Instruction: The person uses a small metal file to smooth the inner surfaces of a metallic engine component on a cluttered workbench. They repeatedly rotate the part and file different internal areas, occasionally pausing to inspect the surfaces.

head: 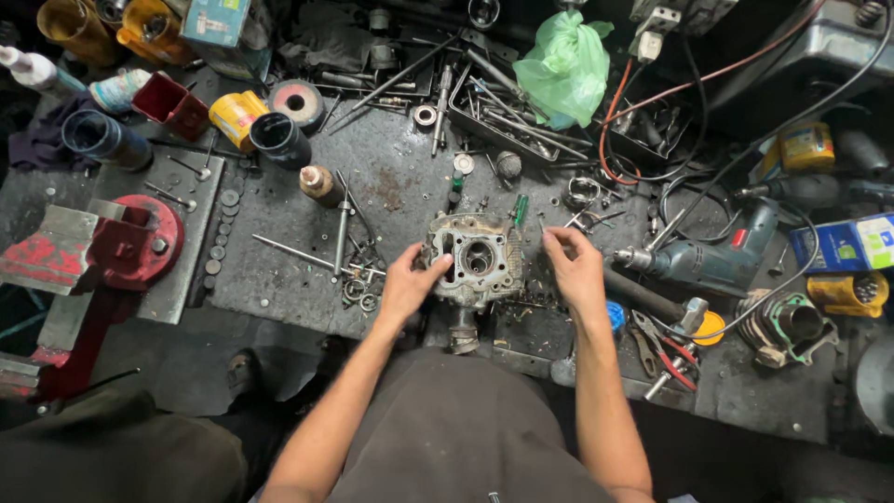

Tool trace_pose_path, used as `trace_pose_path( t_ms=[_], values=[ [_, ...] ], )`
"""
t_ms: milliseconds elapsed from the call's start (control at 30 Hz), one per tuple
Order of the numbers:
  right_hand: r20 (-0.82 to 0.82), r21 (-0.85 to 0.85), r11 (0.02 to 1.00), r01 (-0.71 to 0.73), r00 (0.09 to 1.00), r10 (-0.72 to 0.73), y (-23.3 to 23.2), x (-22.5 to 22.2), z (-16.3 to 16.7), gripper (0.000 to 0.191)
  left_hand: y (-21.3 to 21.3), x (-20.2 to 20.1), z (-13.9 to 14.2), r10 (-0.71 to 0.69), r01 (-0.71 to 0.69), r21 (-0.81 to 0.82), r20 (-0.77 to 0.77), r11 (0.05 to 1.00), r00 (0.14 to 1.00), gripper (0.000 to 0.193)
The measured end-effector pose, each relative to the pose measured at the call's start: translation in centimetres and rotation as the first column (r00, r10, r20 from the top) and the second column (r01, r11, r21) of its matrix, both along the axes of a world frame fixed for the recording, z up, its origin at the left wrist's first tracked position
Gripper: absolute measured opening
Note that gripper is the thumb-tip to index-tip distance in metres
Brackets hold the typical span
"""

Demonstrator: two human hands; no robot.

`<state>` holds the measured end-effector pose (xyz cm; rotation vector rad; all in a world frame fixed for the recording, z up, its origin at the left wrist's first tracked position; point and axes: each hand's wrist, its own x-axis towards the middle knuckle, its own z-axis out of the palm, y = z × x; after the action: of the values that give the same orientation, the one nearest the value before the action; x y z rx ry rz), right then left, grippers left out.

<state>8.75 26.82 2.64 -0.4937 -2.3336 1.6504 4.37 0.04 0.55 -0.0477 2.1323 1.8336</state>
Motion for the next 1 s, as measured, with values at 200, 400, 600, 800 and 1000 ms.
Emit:
trace_pose_path(
  t_ms=[200, 400, 600, 800, 1000],
  values=[
    [0.232, -0.446, 0.895, -0.029, 0.962, 0.147, 0.2, 2.7, 0.3, 0.031, 0.0, -2.7, 2.7, -0.063, 0.026, -0.342, -0.098, 0.939, 0.993, 0.066],
    [0.315, -0.328, 0.915, -0.235, 0.886, 0.340, -1.9, 5.0, 1.6, 0.039, -1.1, -3.3, 7.3, -0.226, -0.038, -0.598, -0.360, 0.801, 0.905, 0.072],
    [0.057, -0.141, 0.885, -0.444, 0.888, 0.455, -5.8, 2.5, 0.3, 0.043, 0.1, -4.8, 7.1, -0.304, -0.205, -0.706, -0.523, 0.678, 0.796, 0.089],
    [0.148, -0.147, 0.834, -0.532, 0.822, 0.551, -6.2, -0.5, 0.2, 0.035, 0.4, -7.4, 4.6, -0.306, 0.181, -0.268, -0.565, 0.946, 0.766, 0.058],
    [0.192, -0.183, 0.837, -0.516, 0.816, 0.545, -5.5, -1.1, 0.2, 0.036, 0.4, -7.6, 4.1, -0.316, 0.140, -0.328, -0.579, 0.934, 0.752, 0.056]
  ],
)
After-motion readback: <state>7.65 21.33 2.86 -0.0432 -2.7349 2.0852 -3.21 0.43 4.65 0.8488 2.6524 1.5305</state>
